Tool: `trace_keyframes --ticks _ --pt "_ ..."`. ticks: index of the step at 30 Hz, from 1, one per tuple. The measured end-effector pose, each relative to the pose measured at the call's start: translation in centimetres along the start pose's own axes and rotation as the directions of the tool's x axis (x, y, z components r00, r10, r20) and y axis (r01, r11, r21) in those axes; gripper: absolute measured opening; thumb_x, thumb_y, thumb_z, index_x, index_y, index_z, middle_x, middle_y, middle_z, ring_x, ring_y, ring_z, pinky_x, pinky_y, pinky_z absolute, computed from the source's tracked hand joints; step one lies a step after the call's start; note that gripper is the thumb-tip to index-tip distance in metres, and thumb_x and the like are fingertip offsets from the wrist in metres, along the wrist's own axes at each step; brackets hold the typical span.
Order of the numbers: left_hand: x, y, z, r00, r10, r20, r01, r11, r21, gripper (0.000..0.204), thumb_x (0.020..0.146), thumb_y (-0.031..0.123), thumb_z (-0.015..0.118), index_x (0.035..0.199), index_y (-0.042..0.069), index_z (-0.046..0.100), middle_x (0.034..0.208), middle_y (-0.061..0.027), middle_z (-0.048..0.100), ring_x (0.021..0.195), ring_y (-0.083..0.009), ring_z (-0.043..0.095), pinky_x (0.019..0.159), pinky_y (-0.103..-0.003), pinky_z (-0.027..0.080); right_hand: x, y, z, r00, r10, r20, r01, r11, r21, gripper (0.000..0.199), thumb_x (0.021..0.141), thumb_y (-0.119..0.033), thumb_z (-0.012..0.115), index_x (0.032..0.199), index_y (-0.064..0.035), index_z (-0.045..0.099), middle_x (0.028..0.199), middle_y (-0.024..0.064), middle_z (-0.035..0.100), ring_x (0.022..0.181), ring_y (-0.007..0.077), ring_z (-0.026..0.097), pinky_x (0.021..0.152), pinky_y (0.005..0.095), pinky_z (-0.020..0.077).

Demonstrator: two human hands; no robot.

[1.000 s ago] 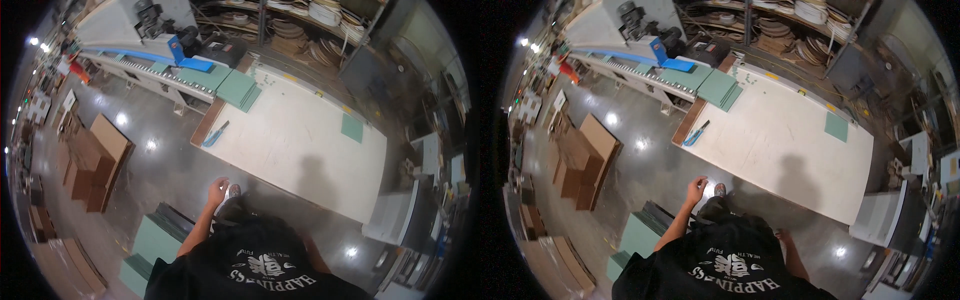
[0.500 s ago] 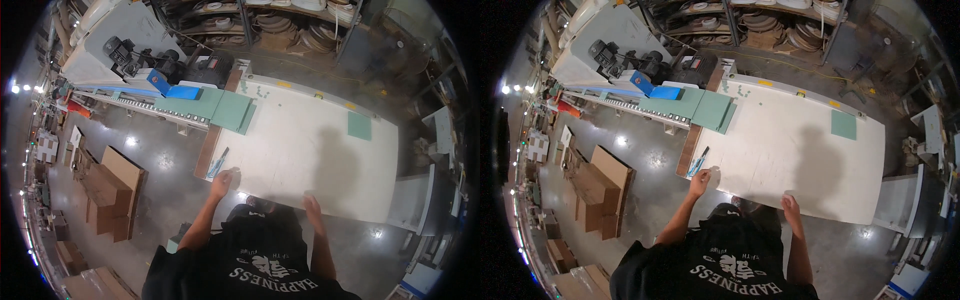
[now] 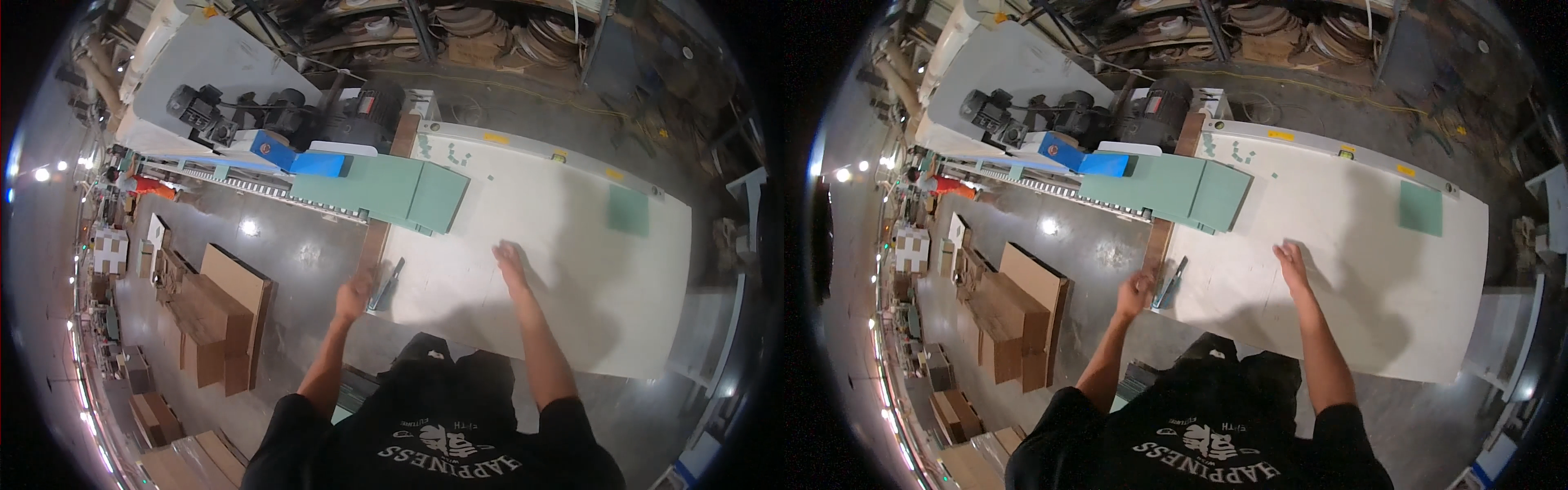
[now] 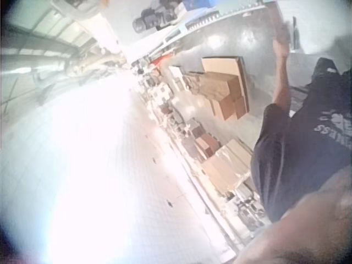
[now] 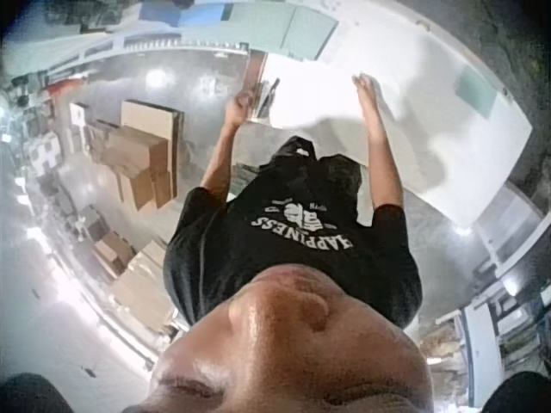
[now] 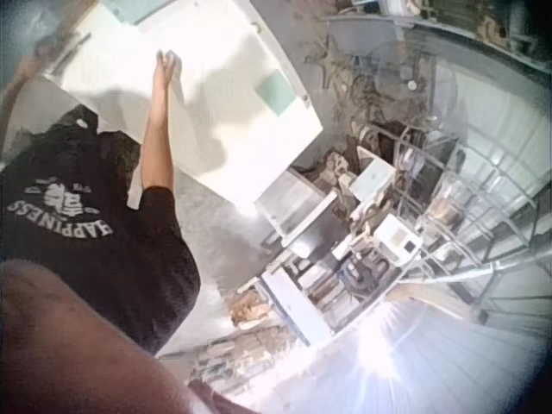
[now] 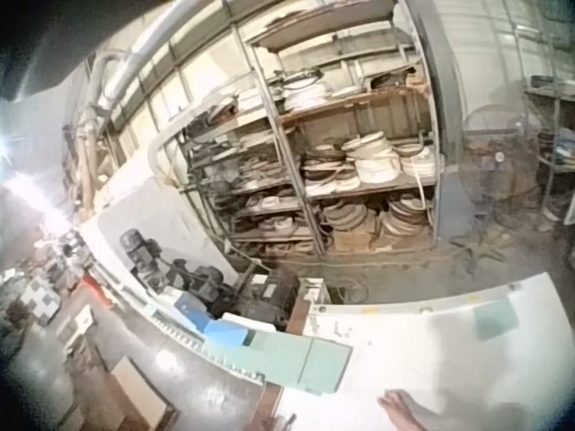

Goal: The person is stacking and organizing green foam blocks on a workbench and then moving them to a larger arrangement on the factory floor.

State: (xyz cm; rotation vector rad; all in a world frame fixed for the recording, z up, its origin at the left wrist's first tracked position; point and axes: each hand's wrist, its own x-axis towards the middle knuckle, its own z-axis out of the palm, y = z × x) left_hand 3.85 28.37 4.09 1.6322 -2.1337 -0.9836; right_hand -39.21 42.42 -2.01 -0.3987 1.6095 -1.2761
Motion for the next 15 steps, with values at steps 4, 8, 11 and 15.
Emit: trace_keyframes --ticks 4,8,11,15 --pt "11.9 -6.9 -5.1 0.968 -0.098 -0.229 0.106 0.994 0.020 0.049 0.092 0.034 0.074 0.125 -0.001 0.065 0.116 -0.0227 0.070 0.103 -0.0396 0.068 0.091 -0.045 0.052 6.5 -2.7 6.2 0.972 0.191 0.137 -0.225 0.921 0.317 0.078 0.097 -0.050 0.065 0.154 -0.0046 0.037 0.156 0.0180 0.041 0.138 0.0311 0.047 0.116 0.0426 0.0349" --pt "24.7 -6.8 -10.1 0.914 0.111 -0.389 -0.043 0.983 0.180 0.049 0.091 0.034 0.074 0.124 -0.001 0.064 0.127 -0.0239 0.063 0.122 -0.0411 0.058 0.104 -0.048 0.045 10.2 -3.5 10.8 0.957 0.276 0.090 -0.289 0.886 0.363 0.087 0.094 -0.055 0.068 0.154 -0.0011 0.037 0.153 0.0168 0.046 0.137 0.0302 0.048 0.114 0.0423 0.0374" --pt "31.2 -10.0 -13.9 0.851 0.162 -0.500 0.089 0.893 0.441 0.060 0.093 0.047 0.069 0.129 0.000 0.060 0.132 -0.0238 0.061 0.125 -0.0417 0.055 0.105 -0.049 0.043 10.9 -5.3 14.5 0.932 0.339 0.130 -0.361 0.833 0.419 0.080 0.098 -0.052 0.064 0.155 -0.0026 0.037 0.153 0.0159 0.045 0.137 0.0306 0.048 0.116 0.0411 0.0362" --pt "35.6 -11.3 -14.6 0.935 -0.181 -0.306 0.293 0.880 0.375 0.080 0.092 0.066 0.057 0.136 -0.001 0.054 0.141 -0.0257 0.055 0.135 -0.0434 0.048 0.114 -0.054 0.034 12.2 -5.7 15.9 0.954 0.299 0.005 -0.288 0.913 0.290 0.091 0.090 -0.058 0.071 0.154 -0.0016 0.038 0.152 0.0114 0.047 0.135 0.0277 0.049 0.113 0.0378 0.0381"
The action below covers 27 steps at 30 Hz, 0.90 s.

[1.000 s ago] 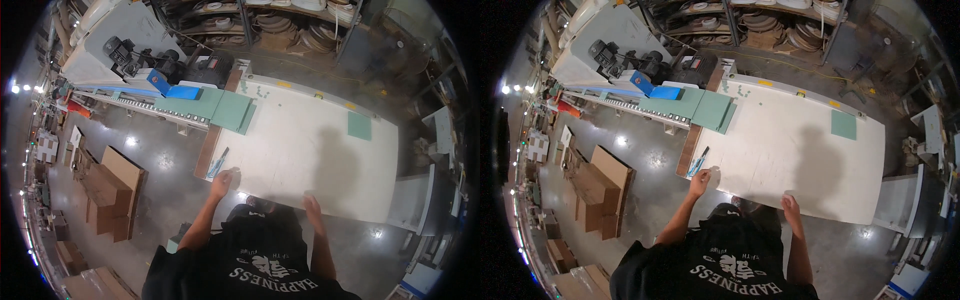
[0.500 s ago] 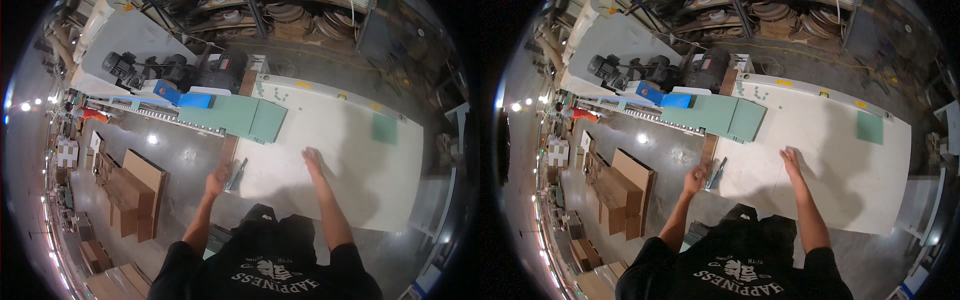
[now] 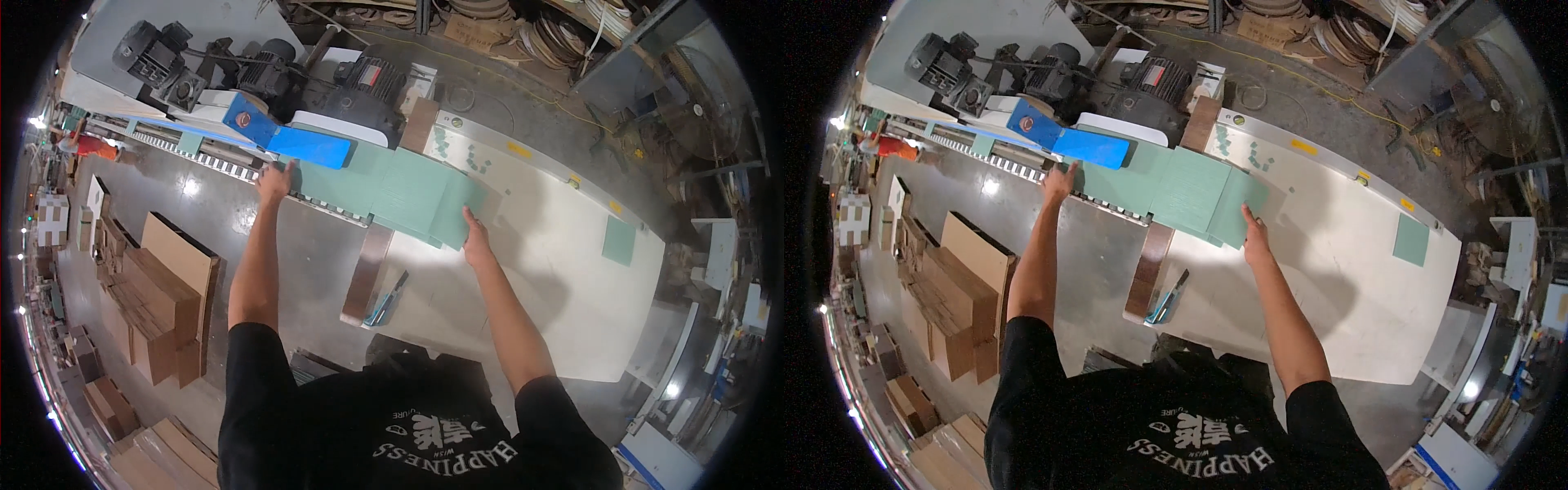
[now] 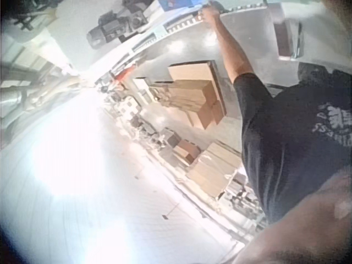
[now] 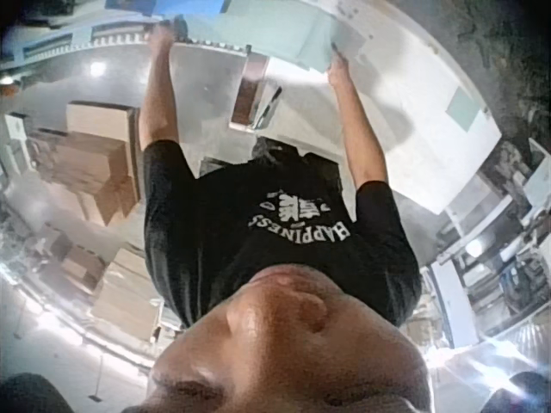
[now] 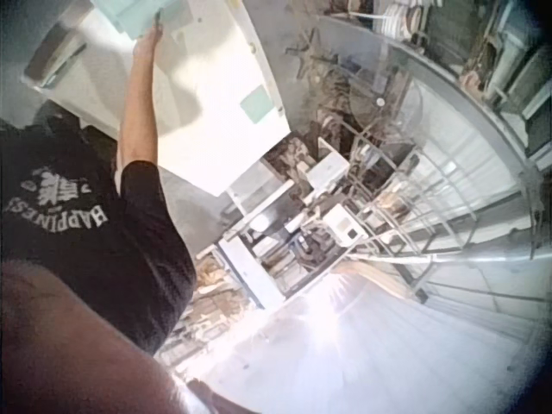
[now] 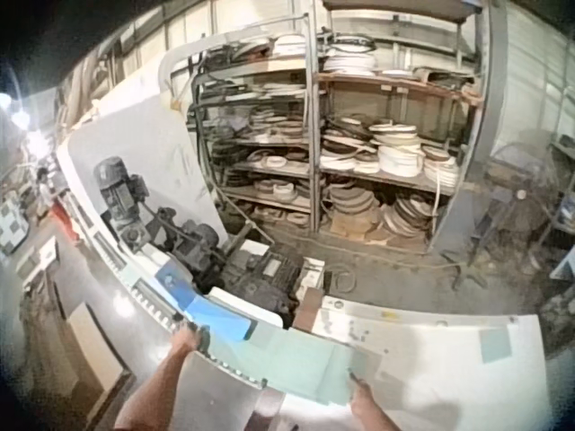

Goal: The person is stacking and organizing green foam blocks on a workbench and then moving them to a larger arrangement on the factory floor.

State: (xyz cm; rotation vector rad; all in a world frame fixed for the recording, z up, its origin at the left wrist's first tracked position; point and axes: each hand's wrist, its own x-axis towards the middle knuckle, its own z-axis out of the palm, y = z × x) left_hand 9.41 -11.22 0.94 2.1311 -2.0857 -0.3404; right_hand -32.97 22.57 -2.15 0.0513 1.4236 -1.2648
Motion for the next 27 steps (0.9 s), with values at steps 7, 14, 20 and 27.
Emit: trace_keyframes --ticks 7,14,20,27 --pt "-5.0 4.9 0.9 0.994 0.065 0.093 -0.073 0.993 0.091 0.097 0.082 0.076 0.064 0.135 -0.004 0.048 0.138 -0.0264 0.056 0.141 -0.0431 0.042 0.119 -0.069 0.009 -1.6 -1.8 1.8 0.987 -0.027 -0.158 0.004 0.989 -0.145 0.101 0.083 -0.061 0.078 0.155 -0.0031 0.038 0.152 0.0098 0.047 0.134 0.0272 0.048 0.110 0.0421 0.0402" --pt "-10.9 9.6 2.3 0.991 0.106 0.084 -0.110 0.993 0.048 0.090 0.082 0.071 0.069 0.131 -0.002 0.050 0.132 -0.0234 0.061 0.135 -0.0438 0.047 0.118 -0.068 0.010 -2.2 -2.3 0.1 0.991 -0.085 -0.102 0.068 0.984 -0.167 0.088 0.084 -0.044 0.085 0.150 -0.0019 0.045 0.145 0.0106 0.054 0.131 0.0258 0.052 0.109 0.0423 0.0413" --pt "-11.0 7.7 4.3 0.999 0.010 0.040 0.008 0.909 -0.417 0.047 0.095 0.051 0.066 0.112 0.008 0.062 0.093 -0.0086 0.069 0.104 -0.0292 0.061 0.114 -0.060 0.021 -3.4 -2.5 -3.2 0.970 -0.208 -0.126 0.183 0.966 -0.182 0.073 0.088 -0.032 0.083 0.143 0.0013 0.050 0.139 0.0097 0.058 0.128 0.0252 0.054 0.108 0.0390 0.0431" --pt "-12.7 9.7 5.6 0.991 0.056 -0.120 -0.094 0.936 -0.340 0.035 0.103 0.043 0.057 0.102 0.009 0.063 0.081 -0.0060 0.066 0.091 -0.0293 0.063 0.107 -0.057 0.026 -6.3 -3.9 -3.7 0.972 -0.163 -0.169 0.164 0.986 -0.013 0.055 0.093 -0.022 0.078 0.138 -0.0005 0.055 0.133 0.0067 0.061 0.122 0.0215 0.057 0.104 0.0359 0.0452"
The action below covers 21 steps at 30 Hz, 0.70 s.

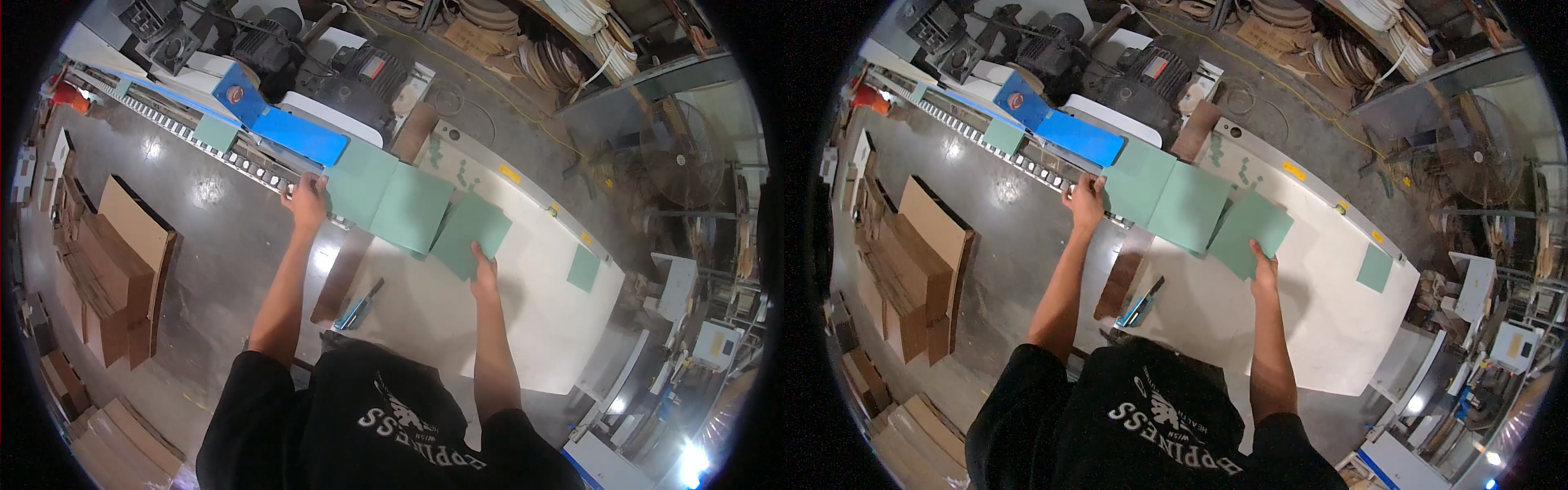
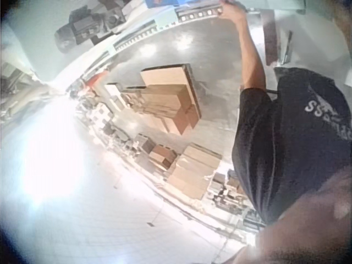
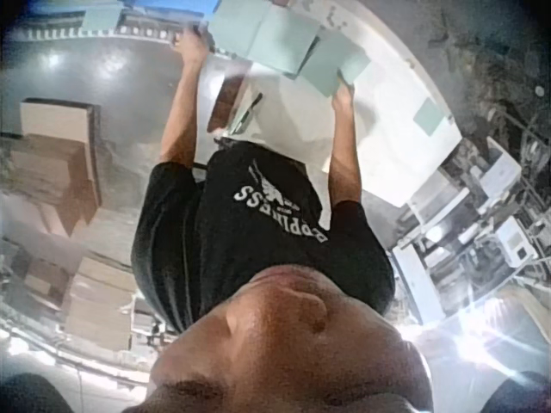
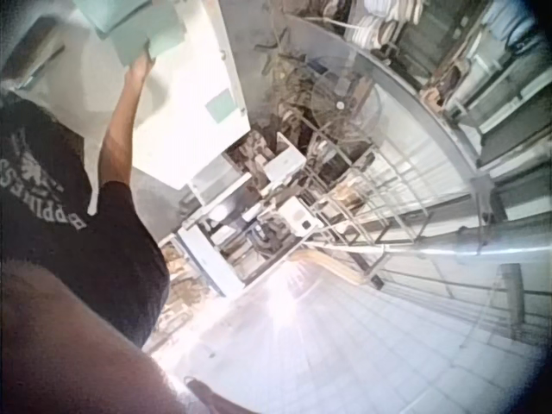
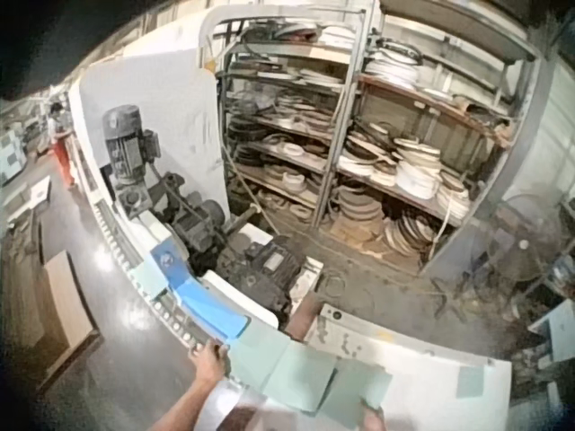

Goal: The person is stacking and organizing green foam blocks on a workbench and then moving them to a larger arrangement on the factory floor.

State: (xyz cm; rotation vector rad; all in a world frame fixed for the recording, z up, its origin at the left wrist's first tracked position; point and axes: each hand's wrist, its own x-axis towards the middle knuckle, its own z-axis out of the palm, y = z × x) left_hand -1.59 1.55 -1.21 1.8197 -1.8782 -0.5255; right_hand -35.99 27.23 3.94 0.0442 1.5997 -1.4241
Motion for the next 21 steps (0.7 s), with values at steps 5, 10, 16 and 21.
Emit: trace_keyframes --ticks 5,10,16,21 --pt "-0.2 2.4 -1.5 0.992 -0.125 0.001 0.124 0.982 -0.142 0.033 0.105 0.040 0.055 0.097 0.010 0.064 0.077 -0.0054 0.066 0.083 -0.0271 0.062 0.103 -0.051 0.027 -0.5 -1.6 1.7 1.000 -0.024 0.012 0.025 0.992 -0.123 0.060 0.095 -0.024 0.075 0.144 0.0006 0.050 0.139 0.0094 0.058 0.127 0.0228 0.055 0.106 0.0368 0.0440" --pt "-2.7 4.5 0.7 1.000 -0.001 -0.005 0.000 0.968 -0.252 0.021 0.102 0.032 0.060 0.099 0.012 0.067 0.080 -0.0059 0.067 0.081 -0.0269 0.061 0.102 -0.046 0.028 -1.0 -2.2 3.6 0.996 -0.080 -0.036 0.075 0.989 -0.130 0.046 0.092 -0.018 0.079 0.131 -0.0016 0.061 0.122 0.0050 0.068 0.111 0.0176 0.061 0.099 0.0316 0.0465" --pt "-7.4 8.9 1.0 0.979 0.178 0.099 -0.169 0.981 -0.095 0.043 0.083 0.035 0.081 0.114 0.010 0.065 0.100 -0.0114 0.068 0.107 -0.0319 0.060 0.106 -0.053 0.031 -1.3 -0.9 2.9 0.973 -0.224 -0.049 0.192 0.914 -0.357 0.048 0.089 -0.013 0.081 0.131 -0.0017 0.061 0.120 0.0056 0.069 0.110 0.0173 0.062 0.099 0.0319 0.0467" --pt "-8.4 9.1 1.2 0.983 0.160 0.094 -0.162 0.987 0.018 0.056 0.077 0.043 0.084 0.113 0.005 0.064 0.109 -0.0158 0.067 0.108 -0.0338 0.061 0.111 -0.056 0.028 -2.8 -1.4 2.6 0.976 -0.195 -0.093 0.165 0.951 -0.262 0.046 0.092 -0.012 0.078 0.133 -0.0018 0.060 0.122 0.0060 0.068 0.114 0.0179 0.061 0.101 0.0326 0.0466"
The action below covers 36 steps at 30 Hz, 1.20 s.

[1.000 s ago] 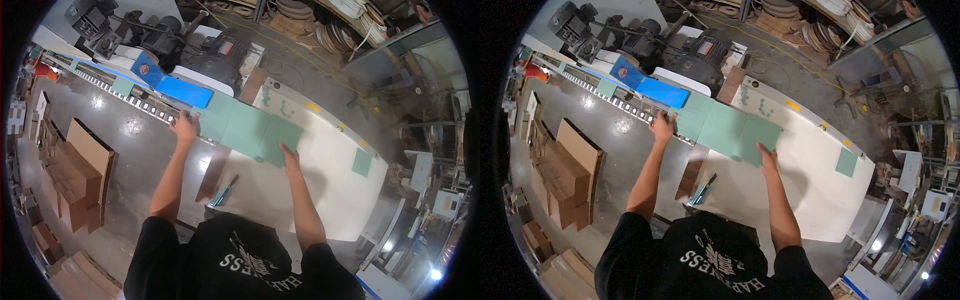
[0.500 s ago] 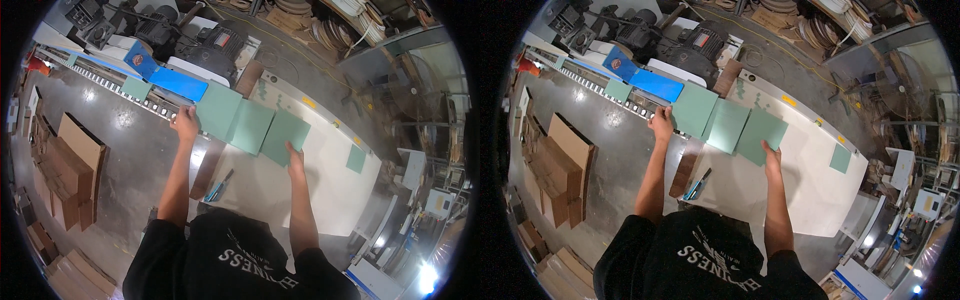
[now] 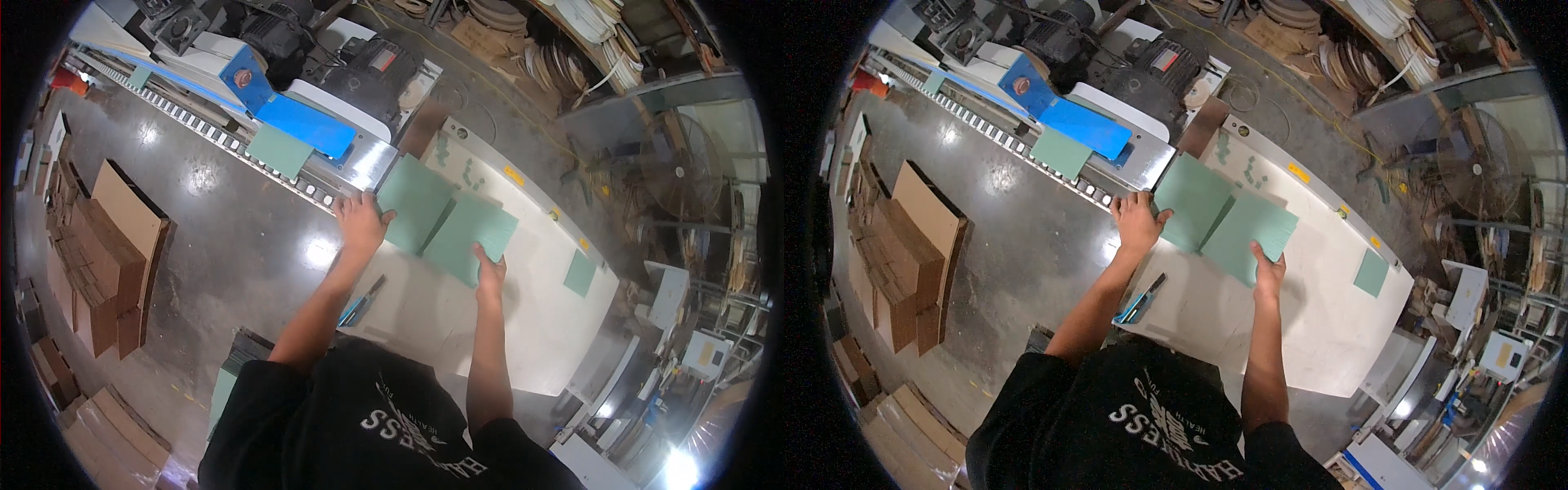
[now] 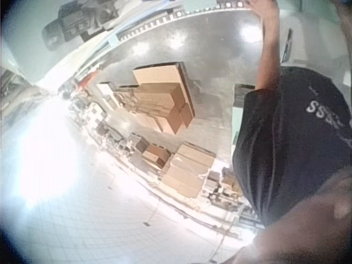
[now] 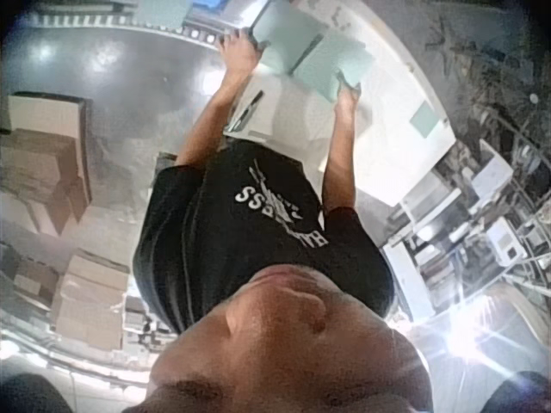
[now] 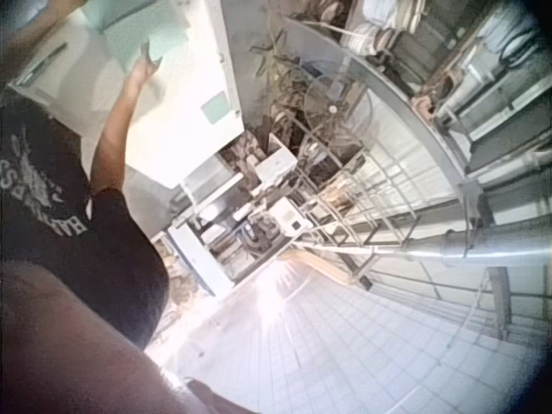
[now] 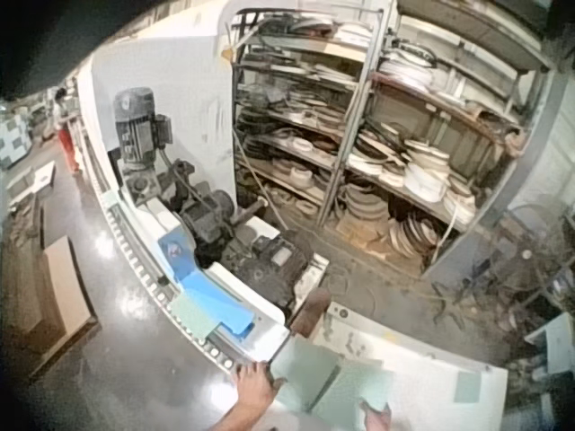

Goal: The person is stacking and organizing green foam blocks on a workbench and then moving them to a larger arrangement on the factory floor.

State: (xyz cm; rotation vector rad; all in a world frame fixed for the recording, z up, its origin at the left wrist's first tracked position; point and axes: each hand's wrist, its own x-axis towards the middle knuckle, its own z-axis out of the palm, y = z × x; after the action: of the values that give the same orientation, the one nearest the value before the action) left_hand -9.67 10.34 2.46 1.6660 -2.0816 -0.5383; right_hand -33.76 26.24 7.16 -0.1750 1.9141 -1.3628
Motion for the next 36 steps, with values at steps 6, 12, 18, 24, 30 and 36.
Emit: trace_keyframes --ticks 6,12,18,24,30,36 --pt "0.4 -0.1 1.7 0.984 0.074 0.161 -0.075 0.997 -0.002 0.062 0.093 0.050 0.066 0.124 -0.003 0.054 0.094 -0.0210 0.070 0.098 -0.0401 0.068 0.120 -0.063 0.013 0.6 0.1 2.9 0.983 0.064 0.174 -0.106 0.965 0.240 0.053 0.093 -0.020 0.076 0.138 -0.0023 0.055 0.133 0.0077 0.061 0.123 0.0217 0.057 0.106 0.0355 0.0443" --pt "1.3 2.4 1.6 0.936 -0.053 0.348 0.100 0.988 -0.119 0.085 0.093 0.061 0.061 0.135 -0.011 0.045 0.129 -0.0313 0.061 0.131 -0.0397 0.055 0.122 -0.058 0.018 5.3 4.8 7.6 0.983 0.135 0.125 -0.107 0.972 -0.208 0.092 0.080 -0.043 0.085 0.151 -0.0069 0.039 0.154 0.0139 0.037 0.141 0.0297 0.037 0.110 0.0456 0.0412" --pt "-0.5 1.9 3.5 0.936 0.108 0.336 -0.092 0.994 -0.065 0.107 0.077 0.066 0.076 0.143 -0.011 0.041 0.134 -0.0282 0.058 0.128 -0.0406 0.055 0.118 -0.056 0.028 2.3 3.1 8.9 0.953 0.212 0.214 -0.225 0.974 0.037 0.085 0.083 -0.037 0.083 0.149 -0.0072 0.039 0.149 0.0139 0.043 0.138 0.0293 0.040 0.108 0.0500 0.0416" --pt "-2.3 4.0 3.2 0.914 0.117 0.389 -0.084 0.991 -0.100 0.108 0.076 0.065 0.076 0.146 -0.008 0.039 0.142 -0.0266 0.053 0.132 -0.0438 0.049 0.114 -0.056 0.031 1.8 2.5 5.5 0.934 0.251 0.253 -0.287 0.951 0.118 0.074 0.088 -0.030 0.078 0.148 -0.0085 0.040 0.145 0.0107 0.050 0.134 0.0259 0.046 0.111 0.0437 0.0375" --pt "-3.7 3.8 4.9 0.950 0.041 0.309 -0.007 0.994 -0.109 0.109 0.074 0.065 0.078 0.147 -0.005 0.038 0.144 -0.0246 0.051 0.132 -0.0447 0.048 0.112 -0.059 0.027 2.2 3.7 5.4 0.942 0.196 0.271 -0.210 0.977 0.024 0.072 0.090 -0.029 0.076 0.148 -0.0070 0.041 0.145 0.0090 0.051 0.135 0.0249 0.045 0.112 0.0425 0.0349" --pt "-3.9 6.1 4.6 0.910 -0.090 0.405 0.126 0.990 -0.063 0.100 0.073 0.059 0.083 0.145 0.001 0.044 0.142 -0.0227 0.053 0.131 -0.0422 0.050 0.108 -0.058 0.030 3.6 6.0 2.4 0.929 0.186 0.319 -0.205 0.979 0.026 0.075 0.090 -0.030 0.077 0.149 -0.0042 0.040 0.144 0.0107 0.052 0.135 0.0241 0.046 0.113 0.0410 0.0349"
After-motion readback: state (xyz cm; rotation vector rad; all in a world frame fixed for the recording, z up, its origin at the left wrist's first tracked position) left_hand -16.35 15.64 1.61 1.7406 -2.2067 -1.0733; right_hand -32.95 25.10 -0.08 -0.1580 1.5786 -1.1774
